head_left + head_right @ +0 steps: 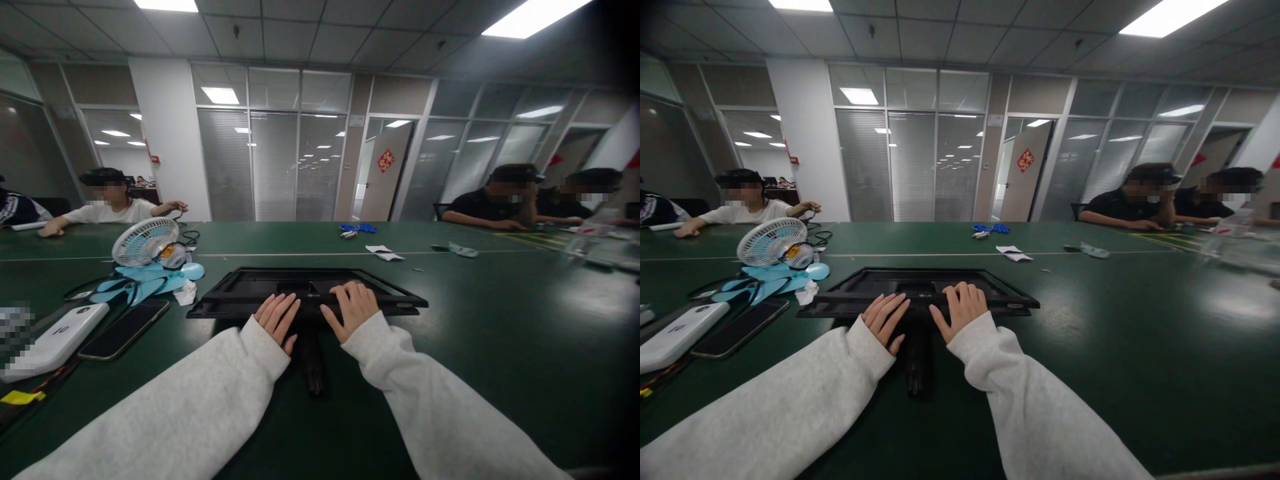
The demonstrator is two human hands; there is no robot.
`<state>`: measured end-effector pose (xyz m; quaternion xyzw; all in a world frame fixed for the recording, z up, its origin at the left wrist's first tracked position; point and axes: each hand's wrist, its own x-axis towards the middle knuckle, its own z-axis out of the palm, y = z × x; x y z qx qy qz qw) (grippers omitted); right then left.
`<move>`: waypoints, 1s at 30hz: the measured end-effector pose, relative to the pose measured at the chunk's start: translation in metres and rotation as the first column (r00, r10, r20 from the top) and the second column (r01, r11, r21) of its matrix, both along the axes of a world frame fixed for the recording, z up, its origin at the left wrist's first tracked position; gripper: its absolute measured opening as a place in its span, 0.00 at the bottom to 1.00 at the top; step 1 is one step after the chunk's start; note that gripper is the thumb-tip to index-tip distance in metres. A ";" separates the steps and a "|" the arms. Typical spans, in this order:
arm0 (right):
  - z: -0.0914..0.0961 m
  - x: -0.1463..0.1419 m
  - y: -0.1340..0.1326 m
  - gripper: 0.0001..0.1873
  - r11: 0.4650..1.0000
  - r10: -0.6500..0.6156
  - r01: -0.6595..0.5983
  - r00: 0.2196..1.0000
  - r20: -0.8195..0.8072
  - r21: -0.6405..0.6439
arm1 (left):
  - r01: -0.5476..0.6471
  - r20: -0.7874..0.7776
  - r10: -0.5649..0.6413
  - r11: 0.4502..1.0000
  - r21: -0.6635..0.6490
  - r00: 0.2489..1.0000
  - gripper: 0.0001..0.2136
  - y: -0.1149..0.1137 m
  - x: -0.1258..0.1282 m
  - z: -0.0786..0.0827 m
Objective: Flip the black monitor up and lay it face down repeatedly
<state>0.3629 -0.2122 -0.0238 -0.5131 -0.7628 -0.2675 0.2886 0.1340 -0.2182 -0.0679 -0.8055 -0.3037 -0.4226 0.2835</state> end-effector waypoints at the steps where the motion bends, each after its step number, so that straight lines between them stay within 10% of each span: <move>1: 0.000 0.000 0.000 0.22 1.000 0.013 -0.013 1.000 -0.003 0.010 | -0.004 -0.003 0.004 1.000 -0.003 1.000 0.26 0.000 0.000 0.000; 30: -0.003 0.009 0.006 0.17 0.980 0.177 -0.174 0.984 -0.026 0.096 | -0.043 0.053 0.041 0.998 0.050 0.998 0.27 -0.002 0.002 -0.002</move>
